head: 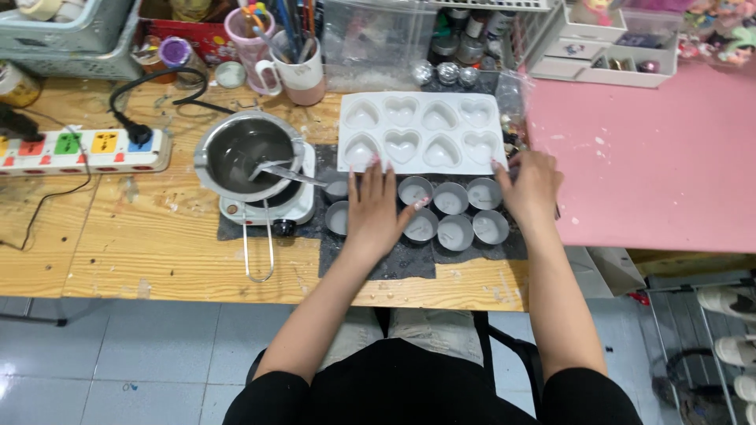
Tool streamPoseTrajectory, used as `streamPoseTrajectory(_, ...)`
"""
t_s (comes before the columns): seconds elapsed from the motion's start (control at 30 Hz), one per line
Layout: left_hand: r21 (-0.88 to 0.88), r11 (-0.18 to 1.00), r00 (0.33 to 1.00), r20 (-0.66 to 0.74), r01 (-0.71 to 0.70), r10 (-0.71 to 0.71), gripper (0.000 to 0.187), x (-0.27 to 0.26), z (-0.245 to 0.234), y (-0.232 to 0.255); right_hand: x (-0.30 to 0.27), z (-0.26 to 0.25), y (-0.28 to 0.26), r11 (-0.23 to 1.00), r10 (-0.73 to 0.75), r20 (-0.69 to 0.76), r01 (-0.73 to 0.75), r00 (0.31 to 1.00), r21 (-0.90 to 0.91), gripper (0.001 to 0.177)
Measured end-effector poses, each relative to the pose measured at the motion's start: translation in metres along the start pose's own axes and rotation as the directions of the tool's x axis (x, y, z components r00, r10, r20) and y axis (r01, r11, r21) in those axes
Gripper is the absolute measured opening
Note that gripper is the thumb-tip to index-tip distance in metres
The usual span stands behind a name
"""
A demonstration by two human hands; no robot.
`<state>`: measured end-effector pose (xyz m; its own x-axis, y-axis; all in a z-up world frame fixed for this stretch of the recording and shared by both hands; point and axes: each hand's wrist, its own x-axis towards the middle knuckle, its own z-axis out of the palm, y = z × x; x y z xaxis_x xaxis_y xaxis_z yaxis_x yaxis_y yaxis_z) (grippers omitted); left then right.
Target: The user is preparing candle wicks and positioning them in candle cups.
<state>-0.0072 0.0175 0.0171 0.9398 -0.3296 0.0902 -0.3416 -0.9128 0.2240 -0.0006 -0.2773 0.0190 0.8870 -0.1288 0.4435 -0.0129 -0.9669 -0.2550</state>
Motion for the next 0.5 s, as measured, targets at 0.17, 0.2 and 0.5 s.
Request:
streamPoseTrajectory(0.17, -0.172, 0.969, 0.964, -0.229, -0.175, 0.134, 0.078, -0.038, -0.016, 0.004, 0.009, -0.039, -0.055, 0.987, -0.065, 0.001, 0.064, 0.998, 0.145, 0.029)
streamPoseTrajectory(0.2, -0.222, 0.945, 0.944, -0.280, -0.241, 0.175, 0.070, -0.046, -0.021, 0.005, 0.007, -0.047, -0.070, 0.917, -0.122, -0.007, 0.115, 0.993, 0.383, 0.031)
streamPoseTrajectory(0.5, -0.950, 0.258, 0.984, -0.162, -0.176, 0.075, 0.033, -0.117, -0.025, -0.040, 0.025, -0.069, -0.240, 0.468, -0.798, 0.007, 0.612, 0.603, 0.638, 0.066)
